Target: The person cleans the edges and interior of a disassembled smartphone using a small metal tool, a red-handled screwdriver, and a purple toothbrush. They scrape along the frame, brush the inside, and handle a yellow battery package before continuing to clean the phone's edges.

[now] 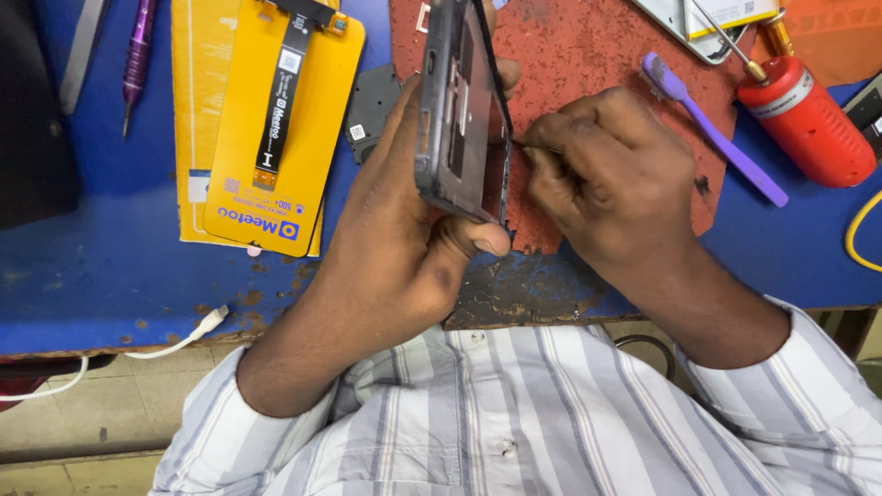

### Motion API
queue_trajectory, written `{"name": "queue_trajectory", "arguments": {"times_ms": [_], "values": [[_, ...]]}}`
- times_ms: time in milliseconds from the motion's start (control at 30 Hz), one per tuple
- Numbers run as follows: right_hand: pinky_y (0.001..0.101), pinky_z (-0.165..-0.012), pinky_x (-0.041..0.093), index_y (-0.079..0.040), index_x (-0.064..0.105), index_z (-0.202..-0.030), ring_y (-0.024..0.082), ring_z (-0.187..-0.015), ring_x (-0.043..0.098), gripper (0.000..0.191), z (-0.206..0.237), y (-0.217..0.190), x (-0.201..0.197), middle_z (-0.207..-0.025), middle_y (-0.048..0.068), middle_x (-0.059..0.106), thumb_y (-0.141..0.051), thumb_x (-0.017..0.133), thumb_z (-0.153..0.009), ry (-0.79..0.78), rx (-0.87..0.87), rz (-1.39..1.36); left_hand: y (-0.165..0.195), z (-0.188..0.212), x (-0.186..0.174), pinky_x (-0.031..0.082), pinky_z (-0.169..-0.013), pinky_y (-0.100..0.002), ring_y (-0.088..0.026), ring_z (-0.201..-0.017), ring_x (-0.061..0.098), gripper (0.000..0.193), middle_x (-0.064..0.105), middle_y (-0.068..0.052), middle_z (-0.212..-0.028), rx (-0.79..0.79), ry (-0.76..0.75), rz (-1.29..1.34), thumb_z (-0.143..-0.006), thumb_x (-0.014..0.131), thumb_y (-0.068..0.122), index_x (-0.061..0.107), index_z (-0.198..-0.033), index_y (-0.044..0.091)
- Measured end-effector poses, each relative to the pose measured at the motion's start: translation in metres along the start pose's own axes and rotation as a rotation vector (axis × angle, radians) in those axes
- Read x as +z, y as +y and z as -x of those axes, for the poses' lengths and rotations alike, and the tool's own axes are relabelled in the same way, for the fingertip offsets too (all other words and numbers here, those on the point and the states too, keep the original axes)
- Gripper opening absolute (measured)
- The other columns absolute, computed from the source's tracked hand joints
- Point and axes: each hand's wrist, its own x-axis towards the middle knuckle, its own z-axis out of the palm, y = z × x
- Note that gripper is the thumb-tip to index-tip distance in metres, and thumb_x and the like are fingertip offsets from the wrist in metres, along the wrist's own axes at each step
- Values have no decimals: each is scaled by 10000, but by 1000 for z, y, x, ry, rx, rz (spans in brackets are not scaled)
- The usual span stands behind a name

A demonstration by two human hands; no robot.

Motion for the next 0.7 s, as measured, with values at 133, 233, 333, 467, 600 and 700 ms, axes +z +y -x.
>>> {"name": "queue_trajectory", "arguments": {"times_ms": [133, 233, 333, 467, 600, 700], "values": [[300, -656, 514, 9, 715, -1067, 188, -797, 668, 124, -3, -1, 0, -973, 113, 654, 46, 803, -988, 8, 41, -16, 1, 0, 0, 362, -1250, -395, -345, -1538, 425, 651, 420, -177, -1588, 5, 21, 28, -1007, 780, 215, 398, -1492, 7], [325, -674, 519, 24, 703, -1070, 217, -826, 666, 155, -6, -5, 0, -975, 130, 638, 66, 791, -950, 23, 18, 7, 2, -2, 1, 414, -1209, -379, -331, -1482, 497, 689, 442, -177, -1559, -58, 22, 116, -986, 776, 176, 391, -1532, 10], [350, -721, 532, 29, 691, -1091, 245, -874, 669, 183, -7, -8, -1, -988, 132, 629, 68, 786, -940, 27, -34, 29, 4, -5, 0, 397, -1215, -366, -326, -1472, 479, 705, 427, -172, -1536, 2, 21, 88, -985, 800, 124, 357, -1525, 24], [374, -714, 532, 39, 694, -1065, 269, -846, 666, 207, -5, -7, -2, -955, 137, 632, 57, 802, -889, 5, -55, 44, 14, -4, 1, 437, -1227, -354, -330, -1487, 466, 797, 402, -180, -1556, -23, -6, 73, -919, 711, -54, 248, -1564, 21], [324, -723, 542, 18, 698, -1068, 226, -860, 678, 163, -2, -2, -1, -977, 108, 647, 40, 799, -943, -27, 5, -16, 20, -2, 2, 510, -1151, -355, -353, -1462, 489, 879, 332, -218, -1592, -131, -80, 188, -877, 702, -76, 191, -1586, 11], [320, -715, 542, 22, 686, -1053, 222, -865, 685, 149, -1, 0, 1, -995, 114, 652, 64, 781, -946, 10, 31, -31, 19, -2, 2, 480, -1203, -353, -348, -1494, 451, 860, 319, -205, -1590, -47, -69, 132, -939, 743, -49, 183, -1588, 25]]}}
